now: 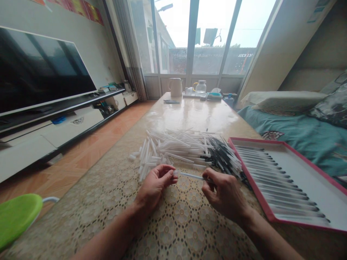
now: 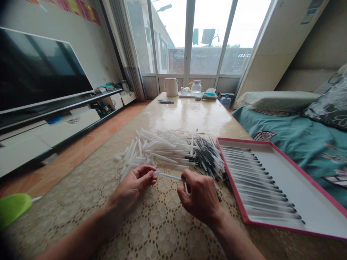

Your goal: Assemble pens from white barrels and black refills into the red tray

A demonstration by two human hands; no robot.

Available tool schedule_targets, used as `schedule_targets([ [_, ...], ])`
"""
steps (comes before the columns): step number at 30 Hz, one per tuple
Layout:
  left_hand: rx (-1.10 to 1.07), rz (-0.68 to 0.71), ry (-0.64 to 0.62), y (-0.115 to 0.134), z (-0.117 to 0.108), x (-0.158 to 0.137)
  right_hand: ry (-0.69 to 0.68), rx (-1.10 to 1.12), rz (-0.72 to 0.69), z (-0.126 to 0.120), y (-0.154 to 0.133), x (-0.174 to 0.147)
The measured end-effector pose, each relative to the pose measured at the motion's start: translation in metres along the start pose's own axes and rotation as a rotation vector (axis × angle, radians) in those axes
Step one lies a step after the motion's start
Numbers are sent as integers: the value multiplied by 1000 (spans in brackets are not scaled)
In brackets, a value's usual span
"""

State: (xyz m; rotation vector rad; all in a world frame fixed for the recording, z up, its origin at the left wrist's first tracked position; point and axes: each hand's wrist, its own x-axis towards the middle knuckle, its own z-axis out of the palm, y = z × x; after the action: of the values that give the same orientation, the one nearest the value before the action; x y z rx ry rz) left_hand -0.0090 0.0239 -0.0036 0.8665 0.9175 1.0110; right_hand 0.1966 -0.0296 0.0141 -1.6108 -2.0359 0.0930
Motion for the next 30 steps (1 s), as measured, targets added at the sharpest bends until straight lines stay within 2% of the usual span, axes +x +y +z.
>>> schedule_targets([
  [6, 97, 46, -59, -1, 2, -3, -58, 43, -68, 6, 0, -1],
  [13, -117, -66, -54, -1, 0, -1, -118, -32, -177, 11, 9, 1],
  [18, 9, 6, -137, -4, 3, -6, -104, -101, -232, 16, 7, -1],
  [25, -49, 4, -197, -10, 5, -6, 19, -194, -262, 12, -4, -1],
  [30, -39, 40, -185, -13, 7, -8, -46, -166, -215, 12, -4, -3],
])
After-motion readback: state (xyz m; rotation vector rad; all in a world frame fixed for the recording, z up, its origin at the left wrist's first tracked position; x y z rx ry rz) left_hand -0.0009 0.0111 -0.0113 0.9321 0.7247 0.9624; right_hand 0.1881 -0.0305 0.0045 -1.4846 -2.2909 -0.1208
